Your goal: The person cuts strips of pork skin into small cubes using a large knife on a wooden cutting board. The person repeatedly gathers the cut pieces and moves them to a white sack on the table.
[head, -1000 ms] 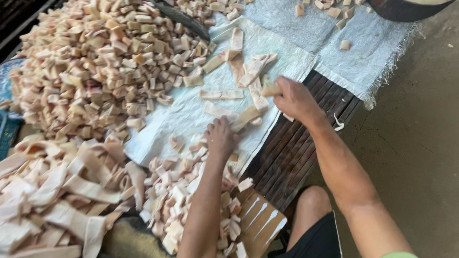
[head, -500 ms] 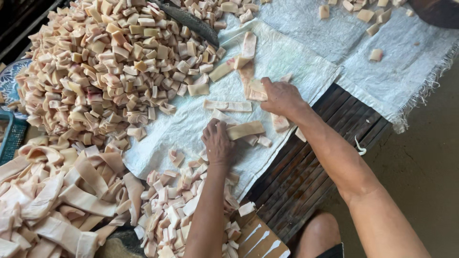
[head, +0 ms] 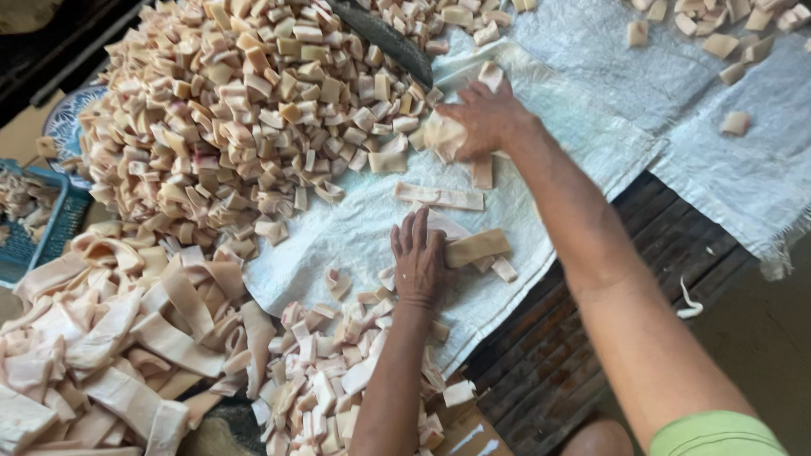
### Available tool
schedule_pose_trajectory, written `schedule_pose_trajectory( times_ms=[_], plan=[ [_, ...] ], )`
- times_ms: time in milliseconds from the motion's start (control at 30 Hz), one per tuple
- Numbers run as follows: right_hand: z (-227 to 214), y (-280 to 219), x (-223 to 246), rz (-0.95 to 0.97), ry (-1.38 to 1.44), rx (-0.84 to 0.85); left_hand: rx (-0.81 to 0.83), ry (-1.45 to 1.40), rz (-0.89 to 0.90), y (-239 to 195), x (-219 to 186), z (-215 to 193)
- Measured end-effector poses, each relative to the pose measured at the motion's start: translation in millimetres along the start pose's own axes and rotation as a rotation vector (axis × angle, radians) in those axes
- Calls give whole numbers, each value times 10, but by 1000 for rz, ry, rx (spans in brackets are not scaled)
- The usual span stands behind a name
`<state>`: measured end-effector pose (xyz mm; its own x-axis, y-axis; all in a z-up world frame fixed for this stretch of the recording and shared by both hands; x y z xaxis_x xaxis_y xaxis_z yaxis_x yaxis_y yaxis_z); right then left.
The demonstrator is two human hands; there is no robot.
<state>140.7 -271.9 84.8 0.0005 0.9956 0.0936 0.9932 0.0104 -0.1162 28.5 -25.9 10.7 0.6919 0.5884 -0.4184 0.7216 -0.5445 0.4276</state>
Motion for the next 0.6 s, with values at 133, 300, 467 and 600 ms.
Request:
schedule_pose_trajectory(
  times_ms=[133,300,467,600],
  plan=[
    [210,-30,9,151,101,40,7,61,-6,-122,45,88],
    [157,-321,-19,254,127,119,37,124,-8,19,-12,46],
    [96,-689,81,134,171,44,215,130,-48,9,-56,-2],
    [18,-889,261,77,184,79,307,155,-148,133,-27,12]
  ],
)
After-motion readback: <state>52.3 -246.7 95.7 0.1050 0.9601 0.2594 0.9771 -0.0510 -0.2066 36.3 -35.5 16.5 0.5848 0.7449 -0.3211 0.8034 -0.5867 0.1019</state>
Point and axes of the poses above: each hand's wrist, its own y-axis towards the middle knuckle, its own z-axis out of the palm, x = y × z, the point moved 4 cm from there along y, towards the middle knuckle, and after that the axes turned 11 degrees about -x, right-handed, at the moved point
